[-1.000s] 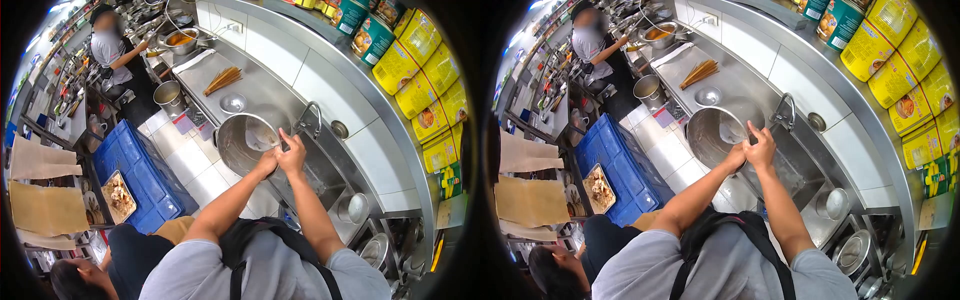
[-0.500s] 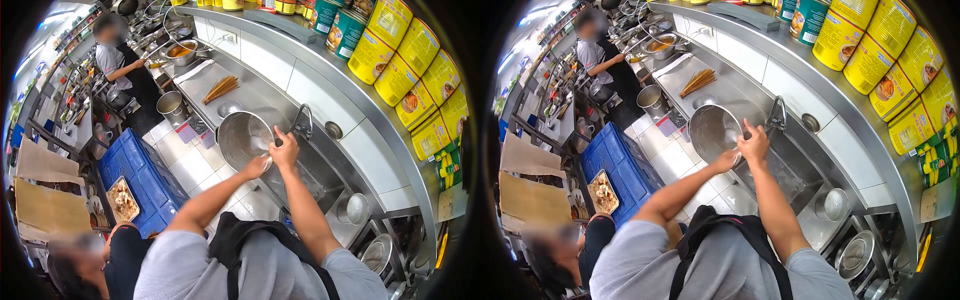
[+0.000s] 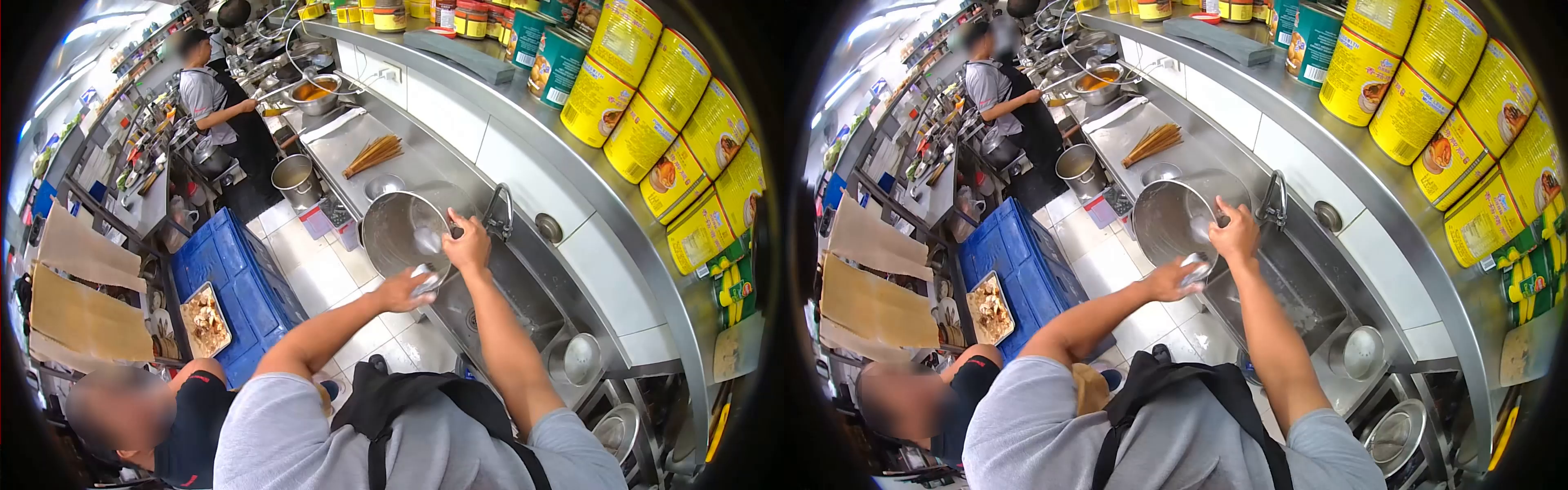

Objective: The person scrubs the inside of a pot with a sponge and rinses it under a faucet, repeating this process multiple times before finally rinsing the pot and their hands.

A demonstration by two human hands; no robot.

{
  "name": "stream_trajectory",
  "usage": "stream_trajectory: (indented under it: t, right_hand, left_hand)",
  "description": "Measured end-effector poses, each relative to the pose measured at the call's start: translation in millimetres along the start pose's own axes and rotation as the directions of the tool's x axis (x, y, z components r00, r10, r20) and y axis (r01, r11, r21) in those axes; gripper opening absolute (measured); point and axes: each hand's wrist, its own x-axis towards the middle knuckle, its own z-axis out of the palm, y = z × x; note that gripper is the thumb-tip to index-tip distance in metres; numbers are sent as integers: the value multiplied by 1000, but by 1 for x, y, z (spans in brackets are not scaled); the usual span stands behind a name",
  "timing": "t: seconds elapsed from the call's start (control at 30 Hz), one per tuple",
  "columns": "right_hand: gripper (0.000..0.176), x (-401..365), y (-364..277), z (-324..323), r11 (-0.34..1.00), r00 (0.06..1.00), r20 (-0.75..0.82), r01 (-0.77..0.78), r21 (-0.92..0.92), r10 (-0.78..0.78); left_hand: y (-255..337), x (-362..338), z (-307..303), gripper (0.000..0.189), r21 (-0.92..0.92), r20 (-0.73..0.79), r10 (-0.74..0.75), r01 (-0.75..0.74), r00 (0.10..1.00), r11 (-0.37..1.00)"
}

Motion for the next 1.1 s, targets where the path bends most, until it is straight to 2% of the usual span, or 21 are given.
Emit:
stream_trajectory:
  t: [0.03,0.07,0.1,0.13,0.17,0.23,0.33,0.37,0.43,0.47,0.5,0.57,0.63,0.7,0.77,0.83,0.87,0.9,0.97,1.03,1.1]
  right_hand:
    - [53,5,-3,-1,1000,1000,-7,-4,3,4]
    - [52,11,-6,-1,1000,999,51,2,0,-2]
    - [52,17,-11,0,1000,994,111,14,-4,-13]
    - [52,24,-24,-3,999,983,175,-50,-3,50]
    - [52,32,-24,4,999,984,173,-35,-1,35]
    - [62,45,-22,19,999,970,240,47,16,-49]
    - [72,59,-26,14,989,969,201,148,8,-146]
    - [72,60,-20,16,988,966,208,155,2,-152]
    - [69,47,7,29,947,991,-107,105,303,-75]
    - [64,28,21,37,857,990,-101,-32,515,98]
    - [58,-1,39,47,701,963,-52,-155,696,265]
    - [51,-68,85,78,644,905,260,-422,638,336]
    - [45,-121,83,102,473,816,492,-577,665,305]
    - [43,-122,40,87,533,838,436,-545,647,328]
    - [42,-105,27,79,585,862,364,-508,633,354]
    - [43,-78,41,73,915,966,86,-257,310,243]
    - [43,-64,48,77,944,984,40,-178,279,174]
    - [43,-56,56,81,945,983,38,-182,272,179]
    - [44,-42,53,79,782,955,254,-274,560,153]
    - [51,-42,67,85,818,959,243,-254,517,145]
    - [52,-47,79,94,898,966,210,-225,379,153]
  left_hand:
    - [3,-12,-23,53,288,107,37,-67,994,955]
    - [5,-16,-33,51,539,216,43,-155,976,828]
    - [-3,-12,-33,51,540,212,44,-155,976,827]
    - [-18,-5,-32,52,641,155,-14,-90,988,762]
    - [-28,1,-34,54,731,89,-66,-20,994,683]
    - [-34,9,-15,59,734,4,-43,26,999,678]
    - [-29,22,19,63,576,-136,-66,134,988,806]
    - [-6,23,19,64,506,-153,-134,194,979,841]
    - [23,31,24,57,413,-312,-139,266,940,871]
    - [34,40,24,57,400,-319,-153,279,935,873]
    - [44,53,20,57,255,-409,-222,345,885,903]
    - [56,81,8,57,20,-491,-380,446,784,895]
    - [60,103,-2,56,-71,-481,-464,494,744,866]
    - [61,119,-9,52,-277,-479,-604,544,637,792]
    - [59,125,-20,49,-333,-414,-658,568,629,753]
    - [57,126,-30,47,-384,-345,-703,590,622,710]
    - [56,125,-34,47,-478,-234,-749,598,620,644]
    - [57,124,-35,47,-559,-113,-781,611,614,561]
    - [26,136,-22,47,-598,-142,-755,552,641,581]
    - [7,146,-23,45,-551,-274,-693,482,667,681]
    - [10,148,-35,41,-511,-309,-691,499,653,700]
